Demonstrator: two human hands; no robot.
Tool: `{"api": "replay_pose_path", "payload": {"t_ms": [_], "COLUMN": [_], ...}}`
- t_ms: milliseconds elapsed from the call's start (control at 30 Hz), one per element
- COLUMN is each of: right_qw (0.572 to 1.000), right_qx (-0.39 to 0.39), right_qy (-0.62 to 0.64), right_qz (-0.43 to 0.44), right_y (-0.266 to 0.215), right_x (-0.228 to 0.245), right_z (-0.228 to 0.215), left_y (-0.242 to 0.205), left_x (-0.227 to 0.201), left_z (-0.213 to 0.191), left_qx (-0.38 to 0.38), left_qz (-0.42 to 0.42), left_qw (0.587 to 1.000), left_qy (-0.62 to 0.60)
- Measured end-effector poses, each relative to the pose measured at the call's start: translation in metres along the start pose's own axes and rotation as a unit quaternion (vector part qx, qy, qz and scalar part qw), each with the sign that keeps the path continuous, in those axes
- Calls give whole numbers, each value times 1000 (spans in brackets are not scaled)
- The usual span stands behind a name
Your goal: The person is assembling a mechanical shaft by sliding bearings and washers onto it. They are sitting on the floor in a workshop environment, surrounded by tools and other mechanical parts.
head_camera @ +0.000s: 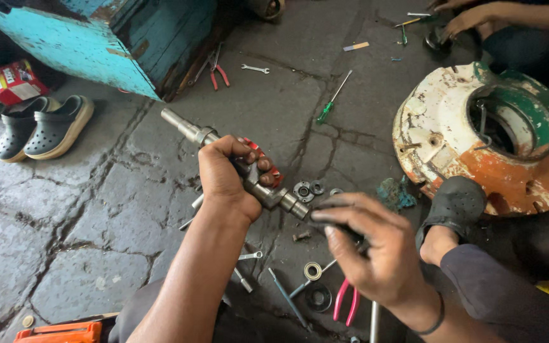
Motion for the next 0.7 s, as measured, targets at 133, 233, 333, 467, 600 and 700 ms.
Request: {"api": "replay_pose_path", "payload": {"t_ms": [133, 233, 333, 467, 600, 700], "right_qw": [986, 994, 993, 997, 985, 991], "right_qx": [-22, -29, -26, -11, -30, -7], "right_qy": [-80, -63, -66, -52, -79, -65], "right_qz": [-146, -81, -99, -64, -151, -113], "right_y": [0, -1, 7, 7, 11, 7], "right_x": [6, 3, 6, 6, 1, -2], "right_z": [4, 2, 0, 4, 0, 2], "left_y": [2, 2, 4, 2, 6, 2], "left_x": [-4, 1, 0, 0, 1, -1], "left_z": [-1, -4, -1, -6, 1, -6], "left_qx": [-16, -4, 10, -13, 21, -1], "left_qz": [1, -4, 3, 8, 8, 9], "left_qw": [1000, 1000, 1000, 1000, 1000, 1000], "left_qy": [-1, -3, -5, 3, -5, -2]}}
Point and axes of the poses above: each hand's wrist, its own y-axis towards the middle knuckle, its own z-axis out of the palm, x = y × z, the point moved 2 cm from there along y, towards the middle knuckle, and after that the axes turned 9 degrees about -y, right-handed, at the moved point
